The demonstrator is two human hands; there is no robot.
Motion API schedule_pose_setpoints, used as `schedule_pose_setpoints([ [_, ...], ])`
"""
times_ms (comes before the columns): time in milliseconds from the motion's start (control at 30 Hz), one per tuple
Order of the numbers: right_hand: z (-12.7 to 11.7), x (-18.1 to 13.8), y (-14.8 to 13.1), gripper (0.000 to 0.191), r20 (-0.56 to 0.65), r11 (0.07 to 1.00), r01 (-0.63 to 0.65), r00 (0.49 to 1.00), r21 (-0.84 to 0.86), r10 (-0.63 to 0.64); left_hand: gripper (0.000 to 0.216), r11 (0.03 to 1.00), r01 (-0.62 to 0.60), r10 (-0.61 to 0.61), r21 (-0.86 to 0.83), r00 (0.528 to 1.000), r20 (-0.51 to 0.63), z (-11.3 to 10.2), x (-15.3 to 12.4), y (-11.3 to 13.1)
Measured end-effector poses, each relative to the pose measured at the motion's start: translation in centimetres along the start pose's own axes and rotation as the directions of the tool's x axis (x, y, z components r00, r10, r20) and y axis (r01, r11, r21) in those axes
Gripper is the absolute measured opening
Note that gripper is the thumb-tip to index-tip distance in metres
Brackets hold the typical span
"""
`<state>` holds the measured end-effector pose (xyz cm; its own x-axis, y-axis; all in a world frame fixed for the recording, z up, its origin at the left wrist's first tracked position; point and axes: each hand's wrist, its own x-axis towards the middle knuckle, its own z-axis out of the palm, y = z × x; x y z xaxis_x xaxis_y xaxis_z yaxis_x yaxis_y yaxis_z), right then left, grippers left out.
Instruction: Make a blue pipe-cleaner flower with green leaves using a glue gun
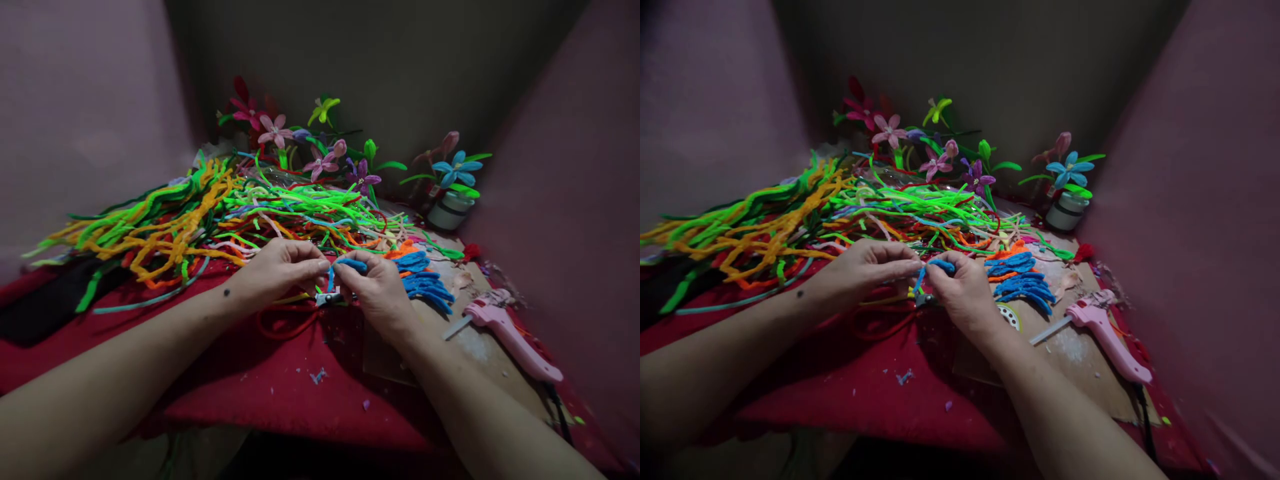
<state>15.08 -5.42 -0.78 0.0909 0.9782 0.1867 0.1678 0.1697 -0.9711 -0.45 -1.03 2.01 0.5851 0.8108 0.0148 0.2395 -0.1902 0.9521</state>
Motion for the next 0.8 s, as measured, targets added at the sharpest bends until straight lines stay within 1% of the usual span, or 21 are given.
schedule_pose_setpoints([
  [67,0.1,-0.2,-0.1,0.011,-0.020,0.972,0.138,0.989,-0.192,-0.144,0.020,0.993,0.085,-0.081,-0.081,0.995,0.061,-0.2,0.1,0.1],
  [167,0.1,-0.5,0.0,0.010,0.001,0.867,0.304,0.944,-0.395,-0.331,0.015,0.984,0.135,-0.121,-0.115,0.985,0.120,-0.4,0.3,-0.3],
  [233,0.2,-0.5,0.2,0.010,0.020,0.810,0.354,0.920,-0.468,-0.391,0.013,0.981,0.140,-0.123,-0.132,0.984,0.133,-0.5,0.3,-0.6],
  [333,0.2,-0.6,0.5,0.009,0.027,0.757,0.389,0.897,-0.524,-0.442,0.016,0.985,0.123,-0.111,-0.120,0.988,0.103,-0.4,0.3,-0.8],
  [400,0.3,-0.7,0.6,0.009,0.030,0.726,0.406,0.882,-0.554,-0.470,0.019,0.990,0.121,-0.114,-0.071,0.989,0.097,-0.2,0.2,-0.7],
  [467,0.3,-0.8,0.5,0.009,0.023,0.707,0.407,0.875,-0.578,-0.484,0.022,0.995,0.088,-0.092,0.050,0.992,0.085,0.1,0.2,-0.7],
  [500,0.4,-0.8,0.4,0.009,0.009,0.712,0.391,0.879,-0.583,-0.476,0.020,0.988,0.035,-0.045,0.153,0.997,0.060,0.2,0.1,-0.7],
  [533,0.4,-0.9,0.3,0.009,-0.009,0.731,0.366,0.891,-0.577,-0.454,0.018,0.956,-0.047,0.042,0.288,0.999,0.024,0.3,0.1,-0.8],
  [567,0.5,-0.9,0.2,0.009,-0.033,0.769,0.327,0.911,-0.549,-0.411,0.016,0.881,-0.148,0.166,0.448,0.986,0.000,0.5,0.0,-1.0],
  [600,0.5,-0.9,0.1,0.011,-0.057,0.828,0.267,0.940,-0.494,-0.337,0.016,0.753,-0.247,0.307,0.609,0.952,0.007,0.6,-0.1,-1.2],
  [633,0.5,-0.8,-0.1,0.013,-0.068,0.897,0.189,0.970,-0.401,-0.235,0.016,0.582,-0.326,0.435,0.745,0.899,0.054,0.7,-0.2,-1.4],
  [667,0.5,-0.7,-0.2,0.016,-0.059,0.959,0.092,0.992,-0.270,-0.112,0.018,0.392,-0.380,0.533,0.838,0.836,0.129,0.8,-0.3,-1.6],
  [700,0.6,-0.6,-0.3,0.017,-0.029,0.994,-0.022,0.999,-0.110,0.019,0.020,0.213,-0.415,0.595,0.885,0.773,0.219,0.8,-0.4,-1.8],
  [733,0.5,-0.4,-0.3,0.018,0.022,0.988,-0.143,0.990,0.050,0.142,0.023,0.067,-0.437,0.628,0.897,0.717,0.302,0.8,-0.6,-1.9],
  [767,0.5,-0.3,-0.3,0.017,0.081,0.949,-0.250,0.968,0.192,0.238,0.024,-0.038,-0.448,0.643,0.893,0.673,0.365,0.9,-0.7,-2.0],
  [800,0.5,-0.2,-0.2,0.015,0.134,0.897,-0.326,0.945,0.299,0.299,0.025,-0.106,-0.448,0.653,0.888,0.642,0.402,0.9,-0.7,-2.1],
])
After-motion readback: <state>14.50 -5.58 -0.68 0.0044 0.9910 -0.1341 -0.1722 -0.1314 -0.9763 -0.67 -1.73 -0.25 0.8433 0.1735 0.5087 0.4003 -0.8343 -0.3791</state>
